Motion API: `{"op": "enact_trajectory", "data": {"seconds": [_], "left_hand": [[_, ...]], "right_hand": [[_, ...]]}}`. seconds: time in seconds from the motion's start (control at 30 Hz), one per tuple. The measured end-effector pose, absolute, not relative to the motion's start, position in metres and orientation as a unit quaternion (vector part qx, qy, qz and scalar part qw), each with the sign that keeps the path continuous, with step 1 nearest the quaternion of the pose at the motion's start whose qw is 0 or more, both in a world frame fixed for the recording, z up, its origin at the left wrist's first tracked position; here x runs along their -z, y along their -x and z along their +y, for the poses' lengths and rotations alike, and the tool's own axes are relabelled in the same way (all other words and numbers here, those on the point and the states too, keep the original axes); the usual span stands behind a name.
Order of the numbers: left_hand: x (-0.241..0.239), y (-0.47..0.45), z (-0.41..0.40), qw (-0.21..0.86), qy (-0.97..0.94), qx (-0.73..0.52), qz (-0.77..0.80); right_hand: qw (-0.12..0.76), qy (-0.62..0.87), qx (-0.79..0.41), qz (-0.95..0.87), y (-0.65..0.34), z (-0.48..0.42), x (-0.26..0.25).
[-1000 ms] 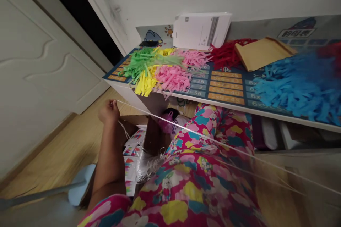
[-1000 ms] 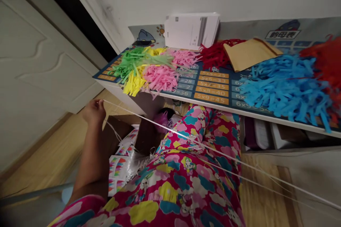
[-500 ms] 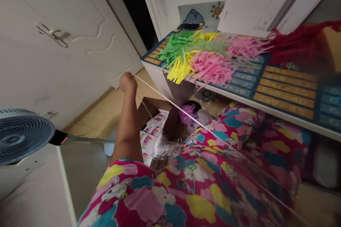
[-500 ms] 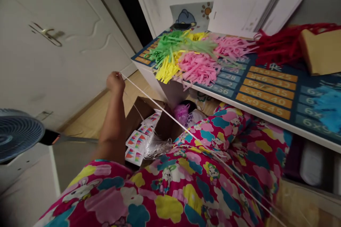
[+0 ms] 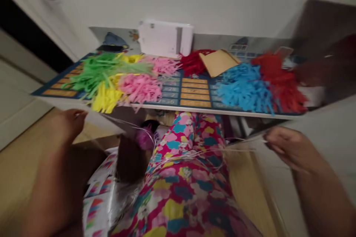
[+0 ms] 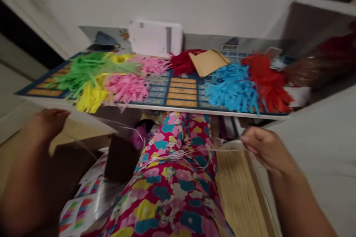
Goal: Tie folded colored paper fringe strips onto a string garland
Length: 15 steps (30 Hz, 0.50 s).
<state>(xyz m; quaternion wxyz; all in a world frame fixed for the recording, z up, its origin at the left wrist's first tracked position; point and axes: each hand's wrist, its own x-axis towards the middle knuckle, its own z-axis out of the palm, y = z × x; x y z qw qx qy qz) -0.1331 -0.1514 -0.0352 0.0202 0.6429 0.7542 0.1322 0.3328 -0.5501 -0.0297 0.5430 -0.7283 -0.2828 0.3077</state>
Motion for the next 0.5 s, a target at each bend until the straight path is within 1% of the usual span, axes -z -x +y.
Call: {"op": "enact_trajectory", "data": {"seconds": [0.07, 0.13, 0.2, 0.23, 0.3, 0.37, 0.4, 0.43, 0.5], "left_hand": [[0.044, 0.133, -0.147, 0.004, -0.651, -0.052, 0.757], [0.05, 0.129, -0.152, -0.026, -0.658, -0.023, 0.752], [0.052, 0.118, -0.167, -0.035, -0.68, -0.026, 0.732], [0.051, 0.11, -0.179, -0.023, -0.708, -0.036, 0.705], [0.047, 0.086, -0.206, -0.005, -0.782, -0.092, 0.616], [0.044, 0.054, -0.239, 0.054, -0.825, -0.173, 0.535], [0.042, 0.036, -0.256, 0.106, -0.838, -0.236, 0.48], [0.041, 0.018, -0.273, 0.186, -0.85, -0.284, 0.403], [0.042, -0.016, -0.303, 0.387, -0.843, -0.292, 0.233]], "right_hand": [[0.576, 0.69, -0.342, -0.274, -0.323, -0.528, 0.03], [0.601, 0.654, -0.368, -0.273, -0.307, -0.504, 0.03], [0.611, 0.629, -0.39, -0.282, -0.29, -0.485, 0.031], [0.613, 0.616, -0.401, -0.288, -0.282, -0.477, 0.031], [0.611, 0.594, -0.425, -0.305, -0.267, -0.465, 0.031], [0.603, 0.578, -0.444, -0.322, -0.254, -0.453, 0.032], [0.598, 0.576, -0.448, -0.332, -0.247, -0.447, 0.033], [0.59, 0.575, -0.45, -0.345, -0.24, -0.441, 0.035], [0.571, 0.577, -0.45, -0.373, -0.228, -0.432, 0.04]]}}
